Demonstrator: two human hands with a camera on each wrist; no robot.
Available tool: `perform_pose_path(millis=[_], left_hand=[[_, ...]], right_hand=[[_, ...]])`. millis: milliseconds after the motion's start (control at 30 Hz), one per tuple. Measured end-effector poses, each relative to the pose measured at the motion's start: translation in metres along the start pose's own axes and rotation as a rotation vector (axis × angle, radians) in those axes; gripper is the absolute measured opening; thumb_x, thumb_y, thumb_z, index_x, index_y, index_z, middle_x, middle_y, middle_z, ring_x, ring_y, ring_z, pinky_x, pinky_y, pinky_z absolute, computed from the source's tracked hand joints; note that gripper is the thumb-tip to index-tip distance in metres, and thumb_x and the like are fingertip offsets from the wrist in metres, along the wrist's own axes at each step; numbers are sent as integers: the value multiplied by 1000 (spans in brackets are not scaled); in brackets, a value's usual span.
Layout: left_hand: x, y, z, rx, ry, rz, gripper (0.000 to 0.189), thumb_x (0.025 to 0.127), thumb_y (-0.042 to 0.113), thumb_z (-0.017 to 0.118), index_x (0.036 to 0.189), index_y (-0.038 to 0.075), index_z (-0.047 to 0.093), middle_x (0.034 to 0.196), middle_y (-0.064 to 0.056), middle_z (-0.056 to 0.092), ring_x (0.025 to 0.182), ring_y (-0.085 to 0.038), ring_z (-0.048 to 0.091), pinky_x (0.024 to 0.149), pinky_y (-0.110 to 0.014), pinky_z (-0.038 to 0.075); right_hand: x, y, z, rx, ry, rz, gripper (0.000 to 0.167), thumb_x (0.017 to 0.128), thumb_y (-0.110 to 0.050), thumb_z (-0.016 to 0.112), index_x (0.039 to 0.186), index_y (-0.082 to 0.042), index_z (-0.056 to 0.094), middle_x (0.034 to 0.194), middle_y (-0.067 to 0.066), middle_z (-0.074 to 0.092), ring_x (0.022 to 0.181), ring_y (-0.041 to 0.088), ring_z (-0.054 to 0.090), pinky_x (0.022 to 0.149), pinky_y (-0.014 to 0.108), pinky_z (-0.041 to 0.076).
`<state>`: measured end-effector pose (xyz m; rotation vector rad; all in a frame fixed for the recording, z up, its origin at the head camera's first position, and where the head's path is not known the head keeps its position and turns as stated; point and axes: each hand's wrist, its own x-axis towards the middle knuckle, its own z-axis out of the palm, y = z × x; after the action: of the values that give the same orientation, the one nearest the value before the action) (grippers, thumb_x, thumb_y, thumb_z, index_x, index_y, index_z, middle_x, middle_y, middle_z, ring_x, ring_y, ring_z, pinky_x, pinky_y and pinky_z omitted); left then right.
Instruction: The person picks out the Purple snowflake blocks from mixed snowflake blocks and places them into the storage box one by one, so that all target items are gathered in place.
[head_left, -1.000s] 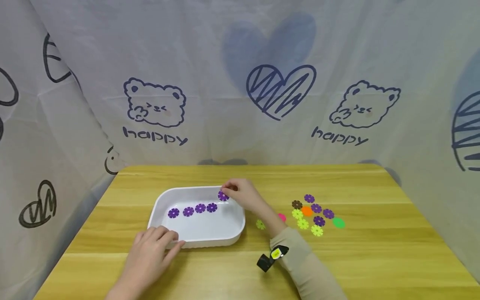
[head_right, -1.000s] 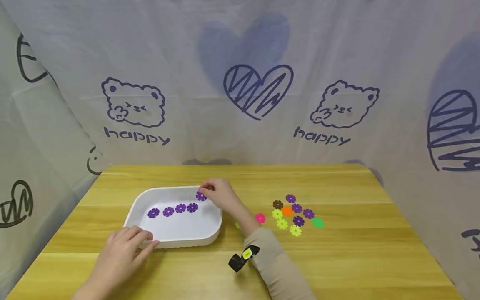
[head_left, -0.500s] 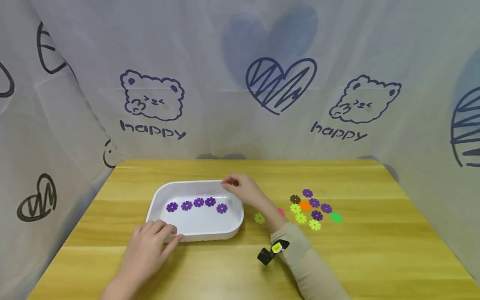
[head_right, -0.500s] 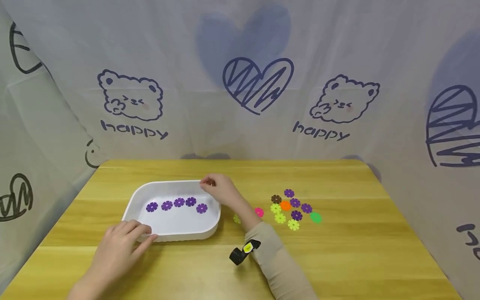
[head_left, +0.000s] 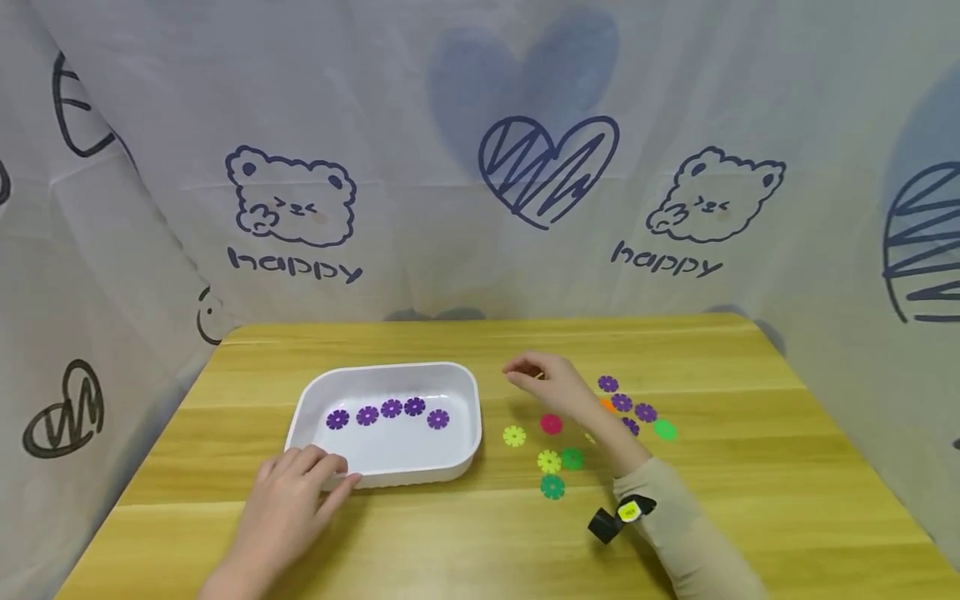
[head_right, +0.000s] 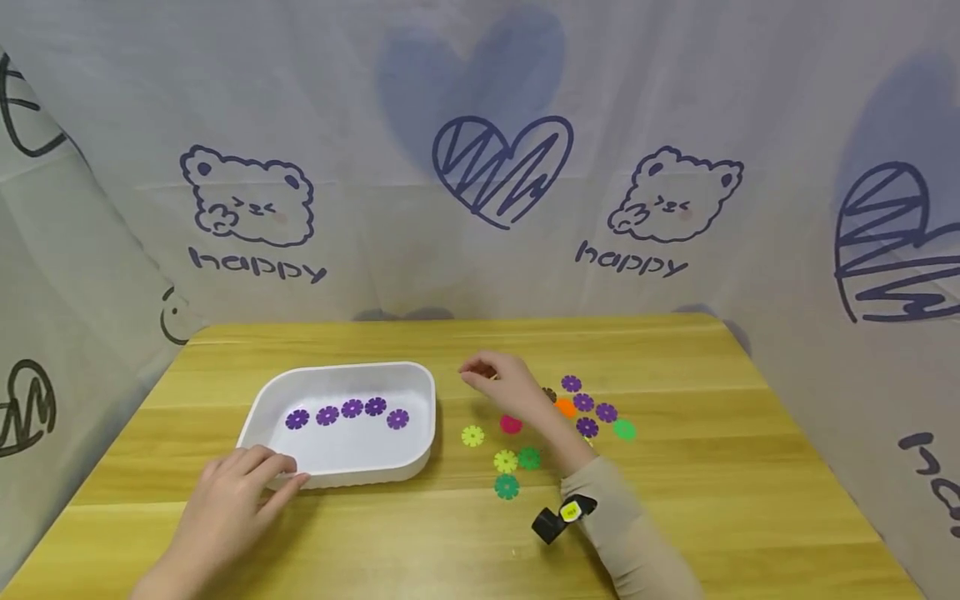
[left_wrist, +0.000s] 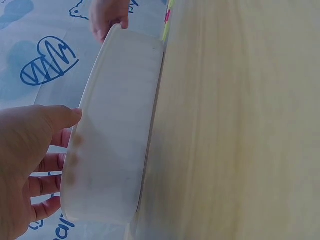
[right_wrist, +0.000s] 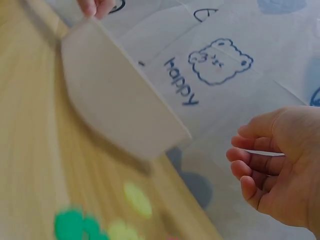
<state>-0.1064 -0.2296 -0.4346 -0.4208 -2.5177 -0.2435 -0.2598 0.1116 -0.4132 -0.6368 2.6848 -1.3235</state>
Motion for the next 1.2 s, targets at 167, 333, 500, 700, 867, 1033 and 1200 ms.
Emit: perform_pose_path(millis=[167, 333, 500, 700, 867, 1033, 1200], left_hand=[[1, 1, 0, -7, -14, -8, 19, 76, 31, 78, 85, 18, 68, 85, 4, 62, 79, -18, 57, 73, -39, 40], [1, -1, -1, -2, -13, -6, 19, 76, 32, 78, 85, 18, 68, 85, 4, 62, 80, -18, 57, 72, -38, 40], [1, -1, -1, -4, 0, 5, 19, 76, 31, 77, 85, 17, 67, 85, 3, 62, 81, -20, 58, 72, -39, 41], [0, -1, 0, -2, 0, 4, 20, 76, 32, 76, 85, 16, 67, 85, 3, 63, 82, -21, 59, 72, -39, 42], [-1, -3, -1, 1, 4, 7, 20, 76, 33, 76, 85, 17, 68, 85, 3, 62, 81, -21, 58, 72, -39, 42], [-1, -3, -2, 6, 3, 5, 20, 76, 32, 76, 85, 17, 68, 85, 3, 63, 81, -21, 59, 72, -39, 42], [-2, -1, -2, 2, -3, 4, 19, 76, 31, 77, 85, 17, 68, 84, 4, 63, 82, -21, 59, 75, -41, 44]], right_hand=[[-25, 18, -22, -22, 6, 6, 23, 98, -26, 58, 111, -10, 68, 106, 11, 70, 90, 16, 62, 75, 28, 51], [-47, 34, -43, -32, 53, 22, 21, 98, -26, 58, 110, -11, 67, 104, 14, 70, 87, 24, 62, 70, 26, 51], [-69, 56, -62, -62, 119, 21, 23, 98, -23, 59, 110, -5, 67, 103, 15, 71, 85, 26, 64, 70, 23, 52], [-91, 80, -79, -85, 147, 91, 22, 95, -20, 63, 110, -4, 66, 100, 12, 70, 85, 14, 62, 71, 21, 52], [-100, 95, -83, -136, 140, 88, 20, 91, -13, 67, 108, -3, 66, 91, 6, 65, 79, 6, 55, 70, 21, 49], [-102, 103, -84, -164, 113, 112, 23, 88, -11, 70, 110, -3, 66, 97, 9, 66, 87, 13, 56, 75, 26, 47], [-102, 113, -78, -185, 78, 115, 25, 84, -5, 70, 109, -6, 68, 106, 12, 67, 97, 24, 59, 86, 39, 49]])
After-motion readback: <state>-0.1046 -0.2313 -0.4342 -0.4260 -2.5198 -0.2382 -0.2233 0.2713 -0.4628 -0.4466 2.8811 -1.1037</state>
